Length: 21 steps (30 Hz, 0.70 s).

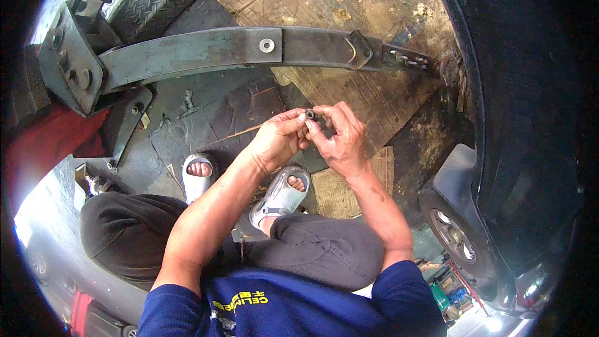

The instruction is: The person walks through a garage, then squats to remove a bolt from a metal bar under a car. They then sit on the floor and use a wrench to loosen a bolt on an exhaust pipe, removing the bolt and placing it in a tool tray.

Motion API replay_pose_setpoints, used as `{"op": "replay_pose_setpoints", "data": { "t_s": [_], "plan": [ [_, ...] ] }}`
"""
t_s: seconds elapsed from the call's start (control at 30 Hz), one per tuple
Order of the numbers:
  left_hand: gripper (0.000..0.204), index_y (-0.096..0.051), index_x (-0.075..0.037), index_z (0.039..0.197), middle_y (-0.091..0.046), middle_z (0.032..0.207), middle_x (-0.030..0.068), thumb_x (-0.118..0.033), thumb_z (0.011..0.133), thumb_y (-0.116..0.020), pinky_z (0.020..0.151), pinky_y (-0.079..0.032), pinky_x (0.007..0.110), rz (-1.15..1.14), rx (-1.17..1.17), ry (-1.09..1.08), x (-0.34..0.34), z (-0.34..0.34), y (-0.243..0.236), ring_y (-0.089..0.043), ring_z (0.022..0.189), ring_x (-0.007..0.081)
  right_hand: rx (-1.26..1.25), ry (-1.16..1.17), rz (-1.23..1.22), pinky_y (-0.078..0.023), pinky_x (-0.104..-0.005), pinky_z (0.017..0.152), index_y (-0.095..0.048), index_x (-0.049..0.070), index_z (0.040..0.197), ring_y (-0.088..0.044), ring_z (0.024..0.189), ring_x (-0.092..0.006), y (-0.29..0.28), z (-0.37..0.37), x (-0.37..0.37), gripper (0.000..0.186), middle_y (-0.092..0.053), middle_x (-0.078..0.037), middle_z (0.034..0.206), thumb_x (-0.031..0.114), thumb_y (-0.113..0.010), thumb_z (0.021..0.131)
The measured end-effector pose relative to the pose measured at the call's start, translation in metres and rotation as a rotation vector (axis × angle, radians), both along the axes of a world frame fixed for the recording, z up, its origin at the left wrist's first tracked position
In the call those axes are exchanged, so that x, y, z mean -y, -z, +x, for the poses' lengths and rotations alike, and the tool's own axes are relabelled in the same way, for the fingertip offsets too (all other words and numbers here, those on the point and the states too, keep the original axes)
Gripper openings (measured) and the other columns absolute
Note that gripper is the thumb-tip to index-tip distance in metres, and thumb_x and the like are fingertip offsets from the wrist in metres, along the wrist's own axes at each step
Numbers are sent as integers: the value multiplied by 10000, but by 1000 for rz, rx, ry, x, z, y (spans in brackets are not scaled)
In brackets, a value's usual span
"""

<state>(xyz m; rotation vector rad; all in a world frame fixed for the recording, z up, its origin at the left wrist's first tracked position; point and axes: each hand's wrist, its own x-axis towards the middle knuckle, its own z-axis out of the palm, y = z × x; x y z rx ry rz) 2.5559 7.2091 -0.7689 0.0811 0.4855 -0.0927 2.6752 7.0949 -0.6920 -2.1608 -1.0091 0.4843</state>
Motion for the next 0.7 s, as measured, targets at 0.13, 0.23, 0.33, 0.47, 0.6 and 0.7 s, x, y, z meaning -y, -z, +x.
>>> {"op": "replay_pose_setpoints", "data": {
  "t_s": [0.13,0.23,0.33,0.47,0.6,0.7],
  "plan": [
    [137,-644,-97,1085,-688,942,6,-197,1003,-600,732,-438,326,-7,-29,3,0,0,0,-613,826,141,24,0,19,-531,-393,613,-673,42,1028,-655,726,-276,-2,-1,-1,230,-619,-118,854,122,-760,830],
    [146,-648,-101,1102,-700,977,13,-197,1003,-600,748,-446,333,-27,-11,-2,-1,0,-2,-627,863,148,12,14,28,-536,-381,609,-671,42,1038,-658,713,-261,-2,-2,-2,236,-623,-113,855,120,-759,833],
    [160,-652,-106,1124,-713,1016,22,-196,1003,-599,761,-454,335,-30,-11,0,-1,0,-5,-642,898,155,6,16,28,-539,-374,608,-669,43,1047,-658,701,-252,-3,-3,-2,242,-624,-109,855,118,-757,835],
    [180,-645,-75,1125,-687,965,3,-207,1026,-571,738,-452,307,-30,-64,-3,0,0,-8,-618,852,132,0,14,29,-539,-375,611,-669,46,1055,-656,700,-252,-3,-4,-2,248,-623,-107,854,110,-755,831],
    [181,-647,-105,1151,-706,1048,18,-202,1012,-587,784,-464,333,-44,7,5,-1,-1,-5,-643,940,156,5,14,52,-538,-379,615,-670,49,1063,-657,707,-257,-3,-5,-3,259,-619,-105,849,93,-757,822],
    [207,-640,-108,1180,-707,1103,38,-211,1007,-591,792,-464,341,-50,10,4,-1,-1,-2,-646,980,169,-17,11,38,-543,-384,628,-673,46,1057,-661,720,-263,-3,-5,-2,256,-626,-109,863,90,-756,819]
  ]
}}
